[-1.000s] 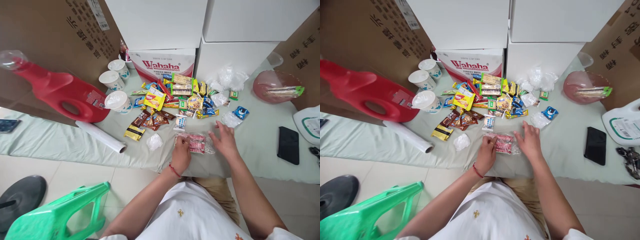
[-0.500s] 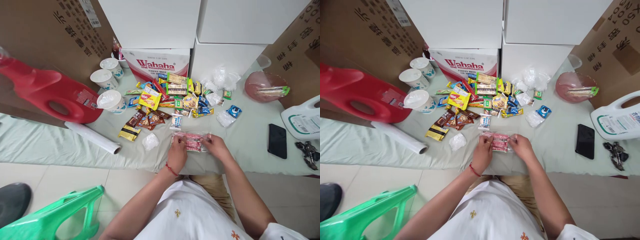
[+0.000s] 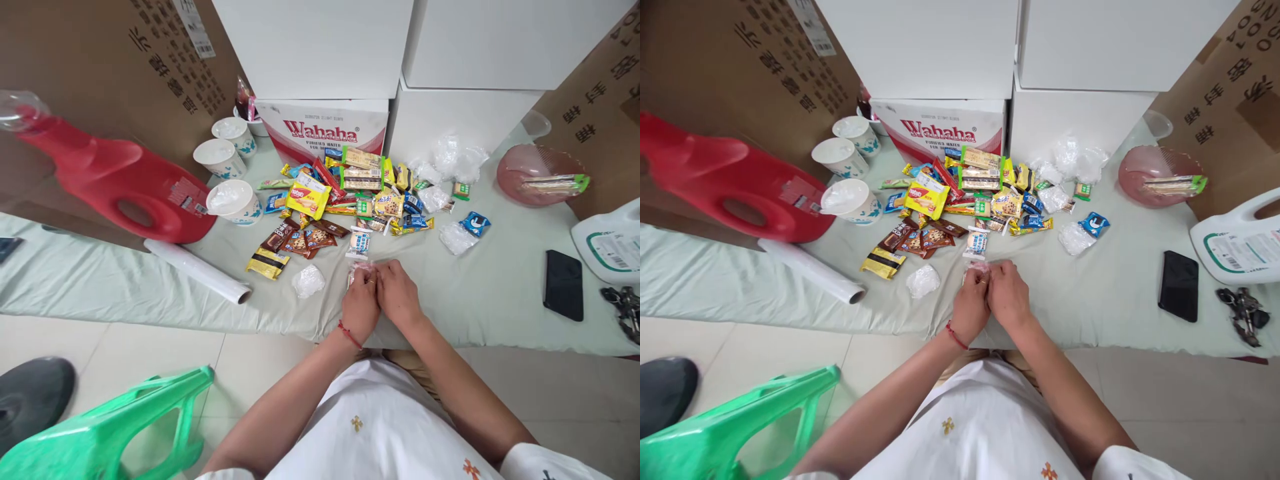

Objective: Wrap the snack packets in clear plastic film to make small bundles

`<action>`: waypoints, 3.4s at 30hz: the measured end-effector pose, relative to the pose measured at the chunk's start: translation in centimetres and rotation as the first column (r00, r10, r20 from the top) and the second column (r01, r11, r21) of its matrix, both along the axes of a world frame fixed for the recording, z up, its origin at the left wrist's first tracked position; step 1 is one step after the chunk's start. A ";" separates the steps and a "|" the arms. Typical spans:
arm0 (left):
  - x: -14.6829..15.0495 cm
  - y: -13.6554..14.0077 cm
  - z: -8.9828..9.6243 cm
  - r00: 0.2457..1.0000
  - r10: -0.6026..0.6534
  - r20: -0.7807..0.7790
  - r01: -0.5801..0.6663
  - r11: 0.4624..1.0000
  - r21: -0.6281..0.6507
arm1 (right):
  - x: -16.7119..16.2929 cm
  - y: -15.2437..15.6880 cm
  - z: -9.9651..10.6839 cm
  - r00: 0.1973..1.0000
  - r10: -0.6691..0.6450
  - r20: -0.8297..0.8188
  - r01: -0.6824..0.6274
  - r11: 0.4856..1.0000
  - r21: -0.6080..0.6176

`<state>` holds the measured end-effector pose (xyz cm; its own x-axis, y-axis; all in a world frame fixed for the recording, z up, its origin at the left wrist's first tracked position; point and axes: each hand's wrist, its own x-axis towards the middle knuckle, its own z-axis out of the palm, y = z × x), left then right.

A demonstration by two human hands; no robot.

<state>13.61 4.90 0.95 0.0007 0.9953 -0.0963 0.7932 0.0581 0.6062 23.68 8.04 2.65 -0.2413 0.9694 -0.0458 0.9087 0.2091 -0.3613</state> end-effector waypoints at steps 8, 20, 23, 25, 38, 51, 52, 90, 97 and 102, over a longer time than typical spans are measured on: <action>-5.3 0.4 1.4 0.798 0.033 0.602 0.059 0.990 -0.132 | 1.3 -2.7 -1.2 0.968 0.244 0.064 -0.248 0.966 0.074; -4.5 1.0 -0.2 0.908 -0.418 0.008 0.411 0.896 0.168 | 2.7 -4.0 -2.7 0.944 0.321 -0.076 -0.317 0.947 0.054; -4.0 0.9 -1.1 0.923 -0.376 -0.076 0.384 0.906 0.176 | 6.6 -4.6 -1.3 0.833 0.422 -0.359 -0.430 0.901 0.063; -3.8 0.7 -1.3 0.924 -0.369 -0.102 0.382 0.905 0.186 | 8.7 -4.3 -0.2 0.824 0.359 -0.439 -0.361 0.929 0.083; -6.9 2.5 -0.7 0.760 -0.249 0.601 0.322 0.947 -0.015 | 5.8 0.9 -1.4 0.801 0.567 0.194 -0.590 0.802 0.091; -8.6 2.4 1.3 0.354 0.008 0.935 -0.069 0.997 0.018 | 3.2 2.6 2.3 0.885 0.449 0.127 -0.451 0.893 -0.015; -8.9 2.2 1.6 0.358 0.019 0.934 -0.133 0.991 0.031 | 3.5 2.7 2.8 0.906 0.421 0.047 -0.421 0.907 -0.014; -0.3 1.7 1.9 -0.271 0.456 0.848 -0.058 0.872 -0.487 | 2.6 -5.0 0.2 0.799 -0.050 -0.599 -0.033 0.991 -0.127; -1.5 1.0 3.6 -0.221 0.404 0.887 0.125 0.914 -0.386 | 7.6 -4.2 1.9 0.362 -0.537 -0.762 -0.159 0.770 -0.618; -5.9 -1.2 3.7 -0.038 0.402 0.915 -0.012 0.915 -0.402 | 17.6 2.0 4.2 0.550 -0.561 -0.619 0.511 0.812 -0.282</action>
<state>7.75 3.72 4.69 0.0843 0.9140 -0.3968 -0.6367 0.3557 0.6842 41.27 10.00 6.88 0.3327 0.9298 -0.1575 0.3682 -0.2818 -0.8860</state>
